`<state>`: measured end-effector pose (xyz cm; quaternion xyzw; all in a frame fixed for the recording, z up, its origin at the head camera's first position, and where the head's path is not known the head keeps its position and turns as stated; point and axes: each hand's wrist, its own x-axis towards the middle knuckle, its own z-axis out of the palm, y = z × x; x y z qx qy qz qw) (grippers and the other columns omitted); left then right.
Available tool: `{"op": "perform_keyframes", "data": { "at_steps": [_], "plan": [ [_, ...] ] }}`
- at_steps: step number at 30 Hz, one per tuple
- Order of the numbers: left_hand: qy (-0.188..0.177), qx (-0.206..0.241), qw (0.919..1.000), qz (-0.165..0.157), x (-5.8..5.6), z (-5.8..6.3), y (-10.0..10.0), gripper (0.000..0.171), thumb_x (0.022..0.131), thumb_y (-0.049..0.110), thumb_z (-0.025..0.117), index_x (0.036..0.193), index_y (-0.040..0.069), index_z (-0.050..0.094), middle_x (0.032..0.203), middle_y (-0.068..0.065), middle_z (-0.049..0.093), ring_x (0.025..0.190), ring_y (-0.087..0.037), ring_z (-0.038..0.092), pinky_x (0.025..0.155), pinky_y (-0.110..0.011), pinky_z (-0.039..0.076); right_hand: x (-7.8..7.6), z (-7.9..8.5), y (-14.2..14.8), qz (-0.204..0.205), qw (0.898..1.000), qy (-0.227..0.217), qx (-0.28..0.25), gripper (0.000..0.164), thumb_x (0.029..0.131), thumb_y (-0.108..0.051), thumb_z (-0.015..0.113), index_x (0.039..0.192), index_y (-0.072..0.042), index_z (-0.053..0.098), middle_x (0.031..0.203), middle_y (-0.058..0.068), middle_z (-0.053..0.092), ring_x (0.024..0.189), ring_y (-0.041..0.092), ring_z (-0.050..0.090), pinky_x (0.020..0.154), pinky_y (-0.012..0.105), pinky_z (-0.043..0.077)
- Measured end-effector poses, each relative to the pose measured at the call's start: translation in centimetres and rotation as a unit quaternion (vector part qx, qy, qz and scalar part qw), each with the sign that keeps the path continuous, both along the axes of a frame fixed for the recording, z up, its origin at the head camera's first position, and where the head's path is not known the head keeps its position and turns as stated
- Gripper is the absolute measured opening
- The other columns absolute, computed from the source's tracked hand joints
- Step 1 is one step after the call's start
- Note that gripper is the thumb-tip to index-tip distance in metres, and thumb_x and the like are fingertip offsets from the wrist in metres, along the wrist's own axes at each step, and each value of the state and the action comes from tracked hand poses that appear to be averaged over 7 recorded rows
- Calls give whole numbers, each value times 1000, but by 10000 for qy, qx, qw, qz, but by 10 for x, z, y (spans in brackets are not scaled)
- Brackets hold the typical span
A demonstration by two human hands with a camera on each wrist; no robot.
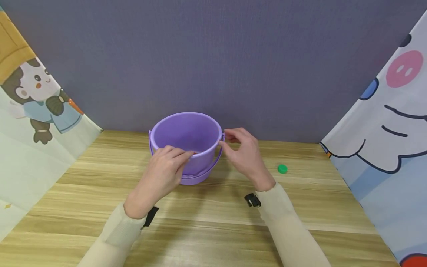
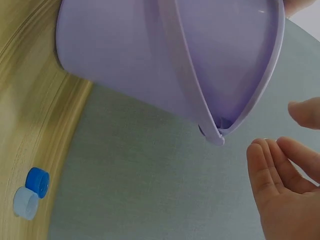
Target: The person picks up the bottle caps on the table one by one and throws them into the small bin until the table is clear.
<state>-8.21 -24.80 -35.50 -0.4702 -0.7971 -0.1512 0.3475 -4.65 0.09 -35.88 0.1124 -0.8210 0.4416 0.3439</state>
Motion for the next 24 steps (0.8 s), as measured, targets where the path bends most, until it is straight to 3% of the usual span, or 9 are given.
{"op": "perform_keyframes", "data": {
  "at_steps": [24],
  "plan": [
    [15, 52, 10000, -43, 0, -1, 0, 31, 83, -6, 68, 110, 7, 77, 97, -6, 75, 86, -26, 64, 73, -38, 50, 6, -15, 24, -354, 9987, -295, 214, 32, 89, -2, 75, 119, 8, 68, 113, 21, 67, 101, 34, 67, 92, 41, 54]
  ]
}}
